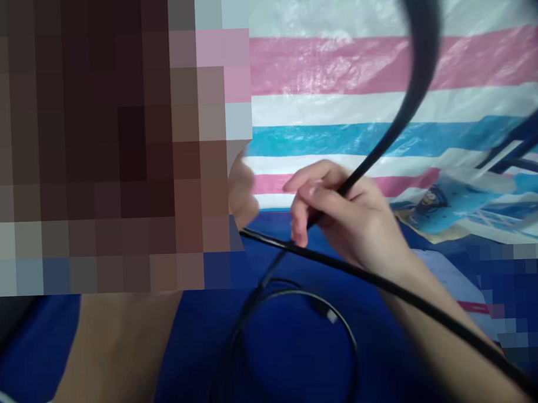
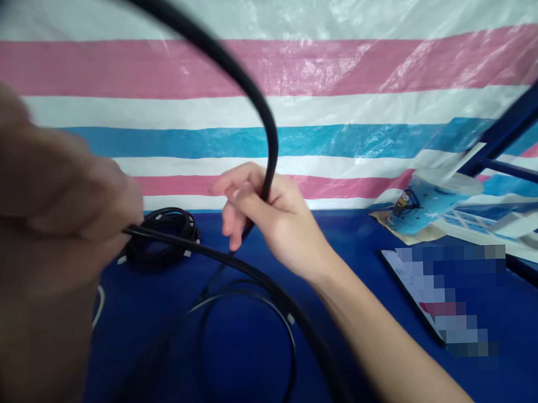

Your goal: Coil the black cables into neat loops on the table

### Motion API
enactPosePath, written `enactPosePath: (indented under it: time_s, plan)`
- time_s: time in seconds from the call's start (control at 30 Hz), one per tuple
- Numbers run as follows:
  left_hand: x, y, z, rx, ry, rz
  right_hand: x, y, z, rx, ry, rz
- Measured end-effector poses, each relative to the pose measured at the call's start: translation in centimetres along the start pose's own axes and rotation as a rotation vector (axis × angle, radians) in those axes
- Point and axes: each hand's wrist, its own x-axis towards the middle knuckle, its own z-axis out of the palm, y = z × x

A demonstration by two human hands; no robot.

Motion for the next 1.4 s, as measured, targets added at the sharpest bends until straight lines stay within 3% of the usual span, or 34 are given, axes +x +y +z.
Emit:
enactPosePath:
  time_s: [0.1, 0.13, 0.27, 0.37, 0.47, 0.6, 0.77, 0.83, 0.9, 0.97, 1.03, 1.1, 1.17, 1.23, 1.33, 1.4]
  plan:
    - [0.4, -0.1, -1.3, -0.242, -0.094, 0.099, 0.0, 1.4, 0.3, 0.168, -0.207, 0.112]
    - [0.6, -0.2, -1.4, -0.234, -0.065, 0.088, -0.1, 1.7, 0.4, 0.201, -0.246, 0.124]
    - [1.6, -1.9, -0.7, -0.150, 0.121, -0.129, -0.2, 1.6, 0.4, 0.192, -0.231, 0.105]
    - [2.0, -3.5, -0.3, -0.153, 0.116, -0.236, -0.2, 1.0, 0.1, 0.121, -0.203, 0.067]
    - [1.9, -4.5, 0.0, -0.064, 0.025, -0.194, -0.2, 0.2, 0.0, 0.018, -0.180, 0.084]
    - [1.6, -4.5, -0.6, 0.232, -0.116, -0.139, 0.0, -0.6, -0.7, -0.261, -0.107, 0.125]
    - [1.4, -3.0, -4.6, 0.530, -0.310, -0.159, 0.1, -1.6, -3.7, -0.869, 0.226, -0.101]
    - [1.1, -2.0, -6.3, 0.434, -0.471, -0.176, -0.1, -1.9, -4.8, -1.070, 0.297, -0.204]
    - [0.8, -1.2, -6.8, 0.331, -0.620, -0.228, -0.4, -2.0, -5.3, -1.228, 0.285, -0.286]
    - [0.6, -0.6, -5.7, 0.425, -0.672, -0.332, -0.8, -2.0, -4.9, -1.342, 0.210, -0.348]
    - [0.5, -0.6, -3.2, 0.652, -0.661, -0.444, -1.1, -2.0, -3.7, -1.413, 0.106, -0.395]
    - [0.5, -1.1, -0.4, 0.773, -0.689, -0.423, -1.3, -2.1, -2.5, -1.419, 0.013, -0.406]
    - [0.5, -1.8, 1.5, 0.747, -0.567, -0.302, -1.4, -2.6, -1.8, -1.345, -0.029, -0.365]
    - [0.5, -2.3, 1.9, 0.652, -0.378, -0.147, -1.3, -3.4, -2.1, -1.173, -0.059, -0.243]
    - [0.7, -2.4, 0.4, 0.408, -0.051, 0.069, -0.9, -4.1, -4.3, -0.820, -0.103, 0.040]
    - [1.0, -2.3, -0.9, 0.288, 0.120, 0.138, -0.5, -3.9, -6.2, -0.656, -0.070, 0.125]
